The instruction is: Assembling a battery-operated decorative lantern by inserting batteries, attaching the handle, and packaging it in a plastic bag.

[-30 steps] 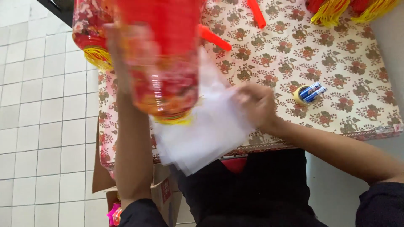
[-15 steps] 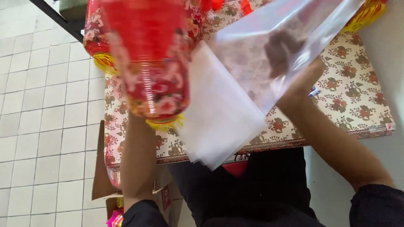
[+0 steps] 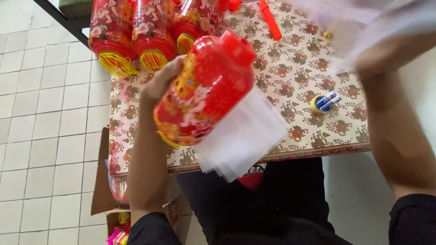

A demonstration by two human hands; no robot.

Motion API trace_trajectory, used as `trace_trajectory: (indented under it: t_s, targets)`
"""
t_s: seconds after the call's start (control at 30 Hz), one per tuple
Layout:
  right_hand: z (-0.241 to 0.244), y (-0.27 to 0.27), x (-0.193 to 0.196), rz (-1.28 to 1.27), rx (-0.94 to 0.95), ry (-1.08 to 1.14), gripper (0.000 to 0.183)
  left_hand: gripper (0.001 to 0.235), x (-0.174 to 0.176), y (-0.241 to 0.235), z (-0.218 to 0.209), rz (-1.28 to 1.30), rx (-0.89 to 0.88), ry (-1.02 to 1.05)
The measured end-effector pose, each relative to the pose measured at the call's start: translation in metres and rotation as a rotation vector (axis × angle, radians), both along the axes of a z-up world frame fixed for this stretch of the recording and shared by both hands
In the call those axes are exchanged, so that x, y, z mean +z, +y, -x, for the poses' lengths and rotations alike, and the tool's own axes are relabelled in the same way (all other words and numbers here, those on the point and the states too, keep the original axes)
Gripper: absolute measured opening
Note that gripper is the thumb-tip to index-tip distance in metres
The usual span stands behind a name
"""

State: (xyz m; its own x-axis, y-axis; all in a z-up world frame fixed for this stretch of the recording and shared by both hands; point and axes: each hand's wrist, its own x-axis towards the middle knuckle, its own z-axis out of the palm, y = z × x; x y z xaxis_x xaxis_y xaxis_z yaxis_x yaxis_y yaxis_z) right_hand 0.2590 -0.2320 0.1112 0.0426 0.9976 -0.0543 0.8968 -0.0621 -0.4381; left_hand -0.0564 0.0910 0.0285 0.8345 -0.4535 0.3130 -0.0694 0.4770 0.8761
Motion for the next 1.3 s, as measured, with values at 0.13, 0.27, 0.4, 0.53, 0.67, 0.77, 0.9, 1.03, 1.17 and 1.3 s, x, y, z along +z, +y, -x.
trace_trajectory:
  t_s: [0.13, 0.27, 0.4, 0.53, 0.67, 0.77, 0.9, 1.03, 1.17, 1.3]
  targets:
    - [0.035, 0.038, -0.095, -1.514, 0.271, -0.627, 0.022, 0.053, -0.007, 0.030, 0.016, -0.036, -0.091, 0.113]
    - [0.082, 0.041, -0.088, -0.890, 0.265, -0.634, 0.026, 0.083, 0.000, 0.042, 0.033, -0.424, 0.260, 0.490]
    - [0.096, 0.038, -0.091, -0.539, 0.192, -0.670, 0.030, 0.070, -0.002, 0.057, 0.051, -0.328, 0.347, 0.480]
    - [0.126, 0.033, -0.084, -0.231, 0.044, -0.606, 0.027, 0.069, -0.001, 0.048, 0.071, -0.187, 0.439, 0.424]
    - [0.153, 0.034, -0.106, -0.289, -0.006, -0.569, 0.059, 0.069, -0.002, 0.057, 0.074, -0.002, 0.519, 0.321]
    - [0.176, 0.034, -0.123, -0.224, -0.093, -0.590, 0.064, 0.069, -0.011, 0.068, 0.071, -0.027, 0.449, 0.337]
    - [0.173, 0.032, -0.162, -0.141, -0.205, -0.565, 0.028, 0.066, -0.016, 0.069, 0.065, -0.035, 0.371, 0.334]
    - [0.182, 0.030, -0.140, -0.143, -0.227, -0.582, 0.032, 0.053, -0.009, 0.044, 0.070, -0.145, 0.640, 0.343]
    - [0.185, 0.037, -0.142, -0.090, -0.276, -0.642, 0.037, 0.061, -0.009, 0.043, 0.068, -0.110, 0.501, 0.282]
    - [0.179, 0.042, -0.142, -0.054, -0.268, -0.668, 0.021, 0.064, -0.002, 0.032, 0.073, -0.081, 0.505, 0.237]
